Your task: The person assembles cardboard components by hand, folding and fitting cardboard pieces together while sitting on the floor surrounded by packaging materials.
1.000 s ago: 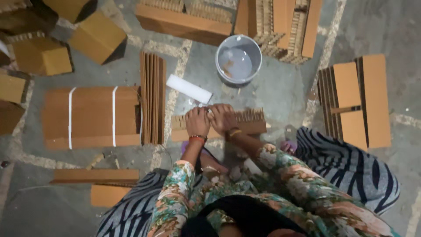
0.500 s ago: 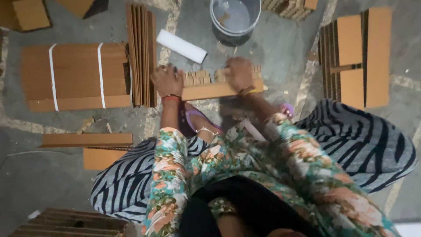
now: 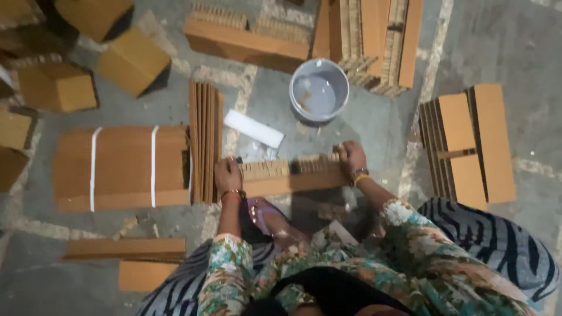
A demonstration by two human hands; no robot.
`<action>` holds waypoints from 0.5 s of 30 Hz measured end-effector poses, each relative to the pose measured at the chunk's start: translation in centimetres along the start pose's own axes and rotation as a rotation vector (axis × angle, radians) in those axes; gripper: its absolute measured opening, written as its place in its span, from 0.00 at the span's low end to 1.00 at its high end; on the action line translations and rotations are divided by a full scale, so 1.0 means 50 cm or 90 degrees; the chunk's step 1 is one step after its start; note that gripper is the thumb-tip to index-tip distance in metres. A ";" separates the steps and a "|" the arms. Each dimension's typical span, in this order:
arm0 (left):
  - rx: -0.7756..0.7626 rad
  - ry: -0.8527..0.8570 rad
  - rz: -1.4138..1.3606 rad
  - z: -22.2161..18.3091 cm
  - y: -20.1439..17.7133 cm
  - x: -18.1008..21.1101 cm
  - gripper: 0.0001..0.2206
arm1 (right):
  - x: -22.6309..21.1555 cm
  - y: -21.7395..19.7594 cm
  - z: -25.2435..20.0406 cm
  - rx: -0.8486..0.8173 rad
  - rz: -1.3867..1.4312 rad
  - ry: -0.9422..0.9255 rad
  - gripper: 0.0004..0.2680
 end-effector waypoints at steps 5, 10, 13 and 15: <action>-0.031 -0.027 0.089 -0.004 -0.016 0.029 0.16 | -0.026 -0.016 0.008 0.040 -0.028 0.034 0.11; 0.035 0.013 0.139 -0.017 -0.023 0.034 0.16 | -0.030 -0.022 -0.003 0.095 -0.013 0.004 0.11; 0.084 0.074 0.058 -0.027 -0.019 0.005 0.14 | -0.015 -0.008 0.001 0.009 -0.067 0.076 0.13; 0.084 0.048 0.105 -0.026 -0.007 -0.006 0.17 | -0.004 -0.002 0.007 0.000 -0.072 0.106 0.15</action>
Point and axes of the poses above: each hand's wrist, its own z-axis towards the middle knuckle, its own y-axis out of the palm, x = y × z, the point moved 2 cm from there along z, towards the middle knuckle, and after that the axes turned 1 degree about -y, right-handed, at the moved point
